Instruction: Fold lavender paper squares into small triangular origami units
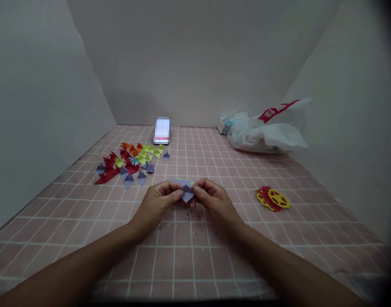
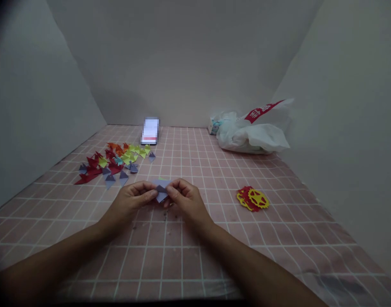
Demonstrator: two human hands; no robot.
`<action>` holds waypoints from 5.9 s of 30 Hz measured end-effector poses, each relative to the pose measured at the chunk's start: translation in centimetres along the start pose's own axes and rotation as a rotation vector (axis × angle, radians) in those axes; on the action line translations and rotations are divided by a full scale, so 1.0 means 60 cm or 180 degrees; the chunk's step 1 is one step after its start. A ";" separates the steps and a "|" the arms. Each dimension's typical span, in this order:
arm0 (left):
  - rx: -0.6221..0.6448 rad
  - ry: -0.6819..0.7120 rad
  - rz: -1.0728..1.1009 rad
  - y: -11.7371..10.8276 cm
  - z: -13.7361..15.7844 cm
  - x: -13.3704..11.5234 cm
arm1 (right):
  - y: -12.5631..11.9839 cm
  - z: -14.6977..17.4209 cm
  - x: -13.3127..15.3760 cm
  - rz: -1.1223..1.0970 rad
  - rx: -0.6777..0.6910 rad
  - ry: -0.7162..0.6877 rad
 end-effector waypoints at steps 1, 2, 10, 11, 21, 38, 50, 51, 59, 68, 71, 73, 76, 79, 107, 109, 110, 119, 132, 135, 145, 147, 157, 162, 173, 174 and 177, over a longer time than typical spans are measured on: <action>0.0002 0.0010 0.0004 0.000 0.000 0.001 | 0.001 0.000 0.001 -0.0026 0.0016 0.0001; -0.0027 0.0024 0.0005 -0.001 0.000 0.001 | 0.002 0.000 0.002 -0.0055 0.0022 -0.0016; -0.0174 -0.0145 -0.0059 -0.001 0.004 -0.002 | -0.004 0.000 0.020 0.0349 -0.0070 -0.0307; -0.0190 -0.0145 -0.0077 -0.003 0.004 -0.002 | -0.007 0.001 0.024 0.0457 -0.0115 -0.0367; -0.0165 -0.0060 0.0115 -0.002 0.004 0.001 | -0.003 0.001 0.041 0.0917 -0.0018 -0.0646; -0.0064 0.0206 -0.0639 0.001 0.010 -0.024 | -0.015 0.002 0.015 0.0218 -0.0240 -0.0087; -0.0136 0.0173 -0.0715 -0.004 0.009 -0.020 | -0.006 0.000 0.032 0.0501 -0.0021 -0.0260; -0.0146 0.0143 -0.0639 -0.005 0.009 -0.017 | -0.006 0.001 0.032 0.0523 -0.0015 -0.0276; -0.0216 0.0054 0.0183 -0.008 0.004 0.001 | 0.004 0.001 0.046 0.0952 0.0232 -0.0662; -0.0259 0.0124 -0.0049 -0.006 0.009 -0.010 | 0.011 0.004 0.057 0.1463 0.0269 -0.0892; -0.0263 0.0184 -0.0207 -0.007 0.008 -0.013 | 0.012 0.006 0.061 0.1586 0.0246 -0.0942; -0.0236 0.0218 -0.0297 -0.007 0.007 -0.014 | 0.016 0.007 0.065 0.1731 0.0265 -0.0983; -0.0189 0.0286 -0.0394 -0.005 0.008 -0.016 | 0.019 0.010 0.069 0.1930 0.0246 -0.1000; -0.0157 0.0279 -0.0450 -0.002 0.010 -0.017 | 0.018 0.012 0.071 0.2027 0.0171 -0.0946; -0.0352 0.0472 -0.0902 0.009 0.023 -0.022 | 0.017 0.020 0.071 0.1966 -0.0253 -0.0960; -0.0364 0.0488 -0.0924 0.012 0.025 -0.024 | 0.017 0.021 0.072 0.1957 -0.0269 -0.0974; -0.0373 0.0493 -0.0929 0.012 0.026 -0.025 | 0.017 0.021 0.072 0.1950 -0.0279 -0.0978; -0.0395 0.0553 -0.0994 0.014 0.027 -0.028 | 0.017 0.022 0.065 0.1909 -0.0267 -0.0972; -0.0443 0.0550 -0.1158 0.013 0.027 -0.029 | 0.020 0.022 0.066 0.1999 -0.0284 -0.0956; -0.0465 0.0526 -0.1087 0.013 0.026 -0.029 | 0.020 0.021 0.064 0.1962 -0.0255 -0.0962; -0.0539 0.0212 -0.0591 -0.003 0.017 -0.017 | -0.010 0.009 0.039 0.0811 -0.0369 -0.0416; -0.0540 0.0201 -0.0504 -0.003 0.016 -0.017 | -0.006 0.005 0.036 0.0739 -0.0256 -0.0371; -0.0541 0.0198 -0.0428 0.000 0.020 -0.022 | 0.005 0.006 0.026 0.0871 0.0006 -0.0361; -0.0566 0.0301 -0.0501 0.000 0.021 -0.026 | 0.005 0.007 0.030 0.1057 0.0007 -0.0366; -0.0846 0.0318 -0.0777 -0.011 0.025 -0.031 | 0.002 0.000 0.024 0.0397 -0.0091 -0.0252; -0.0839 0.0317 -0.0798 -0.011 0.024 -0.030 | 0.003 -0.001 0.023 0.0341 -0.0055 -0.0273; -0.0764 0.0306 -0.0823 -0.008 0.024 -0.027 | 0.008 -0.001 0.019 0.0245 0.0031 -0.0346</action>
Point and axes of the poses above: each hand's wrist, its own z-axis away from the middle knuckle, its own y-axis out of the palm, x = y × z, the point moved 8 cm from there along -z, towards the middle knuckle, and after that the axes turned 10 degrees about x, right-handed, at the moved point
